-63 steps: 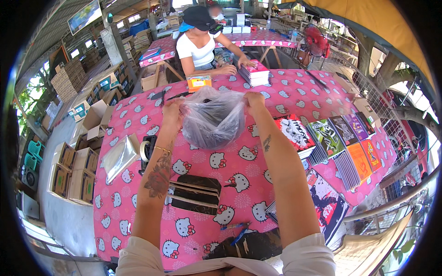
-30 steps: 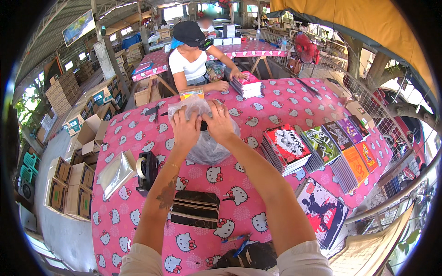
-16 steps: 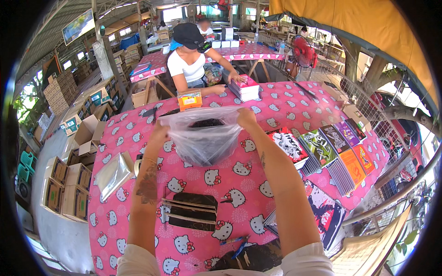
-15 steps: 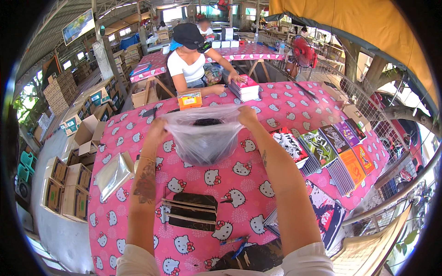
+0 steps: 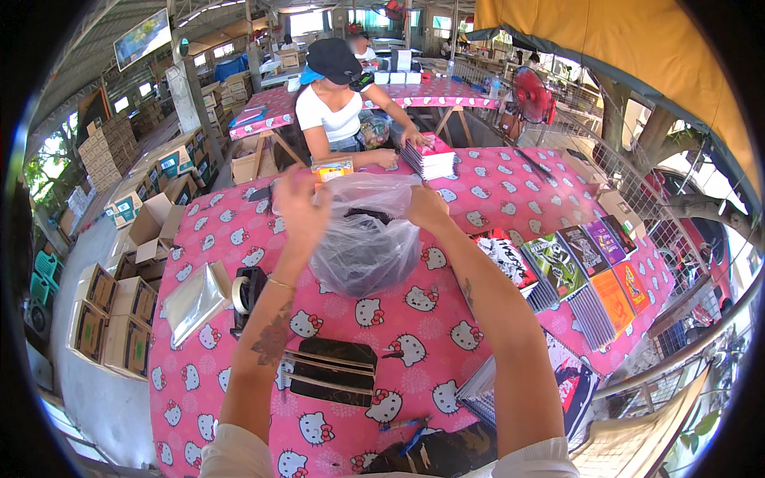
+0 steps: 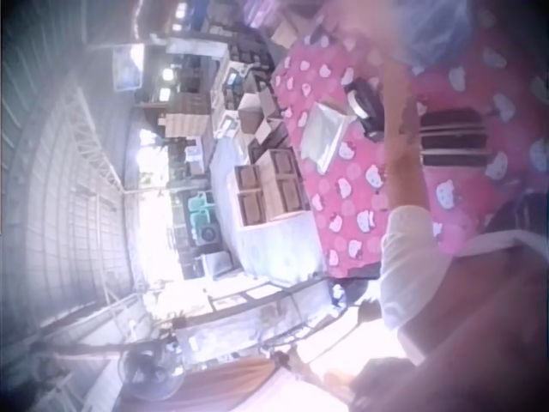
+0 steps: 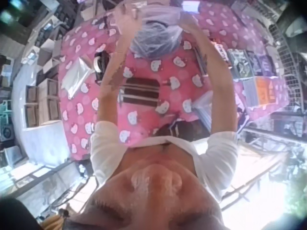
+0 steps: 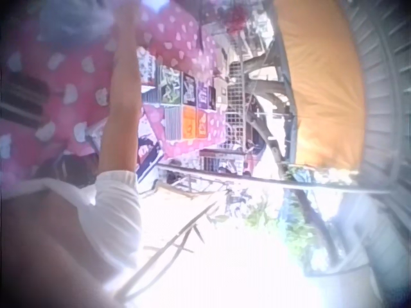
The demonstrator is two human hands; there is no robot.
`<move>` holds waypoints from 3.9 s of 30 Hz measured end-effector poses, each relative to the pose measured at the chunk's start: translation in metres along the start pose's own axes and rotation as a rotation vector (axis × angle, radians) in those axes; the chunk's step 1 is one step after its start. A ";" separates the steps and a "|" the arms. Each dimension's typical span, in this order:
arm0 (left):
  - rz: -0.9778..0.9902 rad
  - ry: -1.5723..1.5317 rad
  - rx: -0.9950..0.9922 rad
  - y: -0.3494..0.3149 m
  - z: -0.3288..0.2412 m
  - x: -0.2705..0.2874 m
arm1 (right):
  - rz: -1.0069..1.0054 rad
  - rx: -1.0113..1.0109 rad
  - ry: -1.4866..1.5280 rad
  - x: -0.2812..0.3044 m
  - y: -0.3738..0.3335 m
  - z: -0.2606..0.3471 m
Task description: The person organizes stacks of notebooks on a table, using a small blue tool to adjust the pages and spines before moving them into separate piles.
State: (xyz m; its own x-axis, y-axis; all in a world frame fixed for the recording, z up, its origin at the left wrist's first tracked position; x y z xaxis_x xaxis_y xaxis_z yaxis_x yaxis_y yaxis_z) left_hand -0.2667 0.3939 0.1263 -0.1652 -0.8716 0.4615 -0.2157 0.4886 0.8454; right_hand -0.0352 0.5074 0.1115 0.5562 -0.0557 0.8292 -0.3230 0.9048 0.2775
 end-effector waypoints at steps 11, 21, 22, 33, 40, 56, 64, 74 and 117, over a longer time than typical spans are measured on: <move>0.594 0.514 0.378 -0.029 0.067 -0.060 | 0.079 0.014 -0.176 0.031 -0.026 -0.046; 0.740 -0.526 0.449 0.034 0.110 -0.024 | -0.177 -0.401 1.778 -0.008 0.031 -0.074; 0.676 -0.445 0.455 0.038 0.113 -0.021 | -0.171 -0.411 1.783 -0.006 0.038 -0.073; 0.574 -0.319 0.403 0.030 0.113 -0.044 | -0.339 -0.298 1.145 0.015 0.067 -0.087; 0.544 -0.067 0.210 0.022 0.136 -0.065 | -0.370 -0.281 0.478 0.017 0.056 -0.074; 0.574 -1.510 0.823 -0.061 0.187 -0.070 | -0.083 -0.647 2.178 -0.050 -0.001 -0.149; 0.173 -0.114 0.324 -0.032 0.124 -0.035 | -0.137 -0.374 0.257 0.002 0.019 -0.090; 0.946 0.093 -0.059 -0.033 0.060 -0.115 | 0.359 0.153 -0.102 -0.086 0.026 -0.025; 0.764 -1.267 1.467 -0.475 -0.295 0.157 | 0.351 -0.417 1.101 0.115 -0.466 -0.441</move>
State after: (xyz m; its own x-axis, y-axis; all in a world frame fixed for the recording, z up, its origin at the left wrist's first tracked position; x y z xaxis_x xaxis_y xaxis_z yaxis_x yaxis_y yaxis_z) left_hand 0.0932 0.0137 -0.1235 -0.8527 -0.3357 -0.4002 -0.1259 0.8757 -0.4662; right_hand 0.5166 0.2659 -0.1361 0.9033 0.4215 -0.0804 -0.4284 0.8759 -0.2219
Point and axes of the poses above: each hand's wrist, its own y-axis towards the middle knuckle, its own x-axis out of the back of the hand, z = x × y, the point moved 3 cm from there along y, towards the middle knuckle, and after that the axes turned 11 degrees about y, right-handed, at the moved point
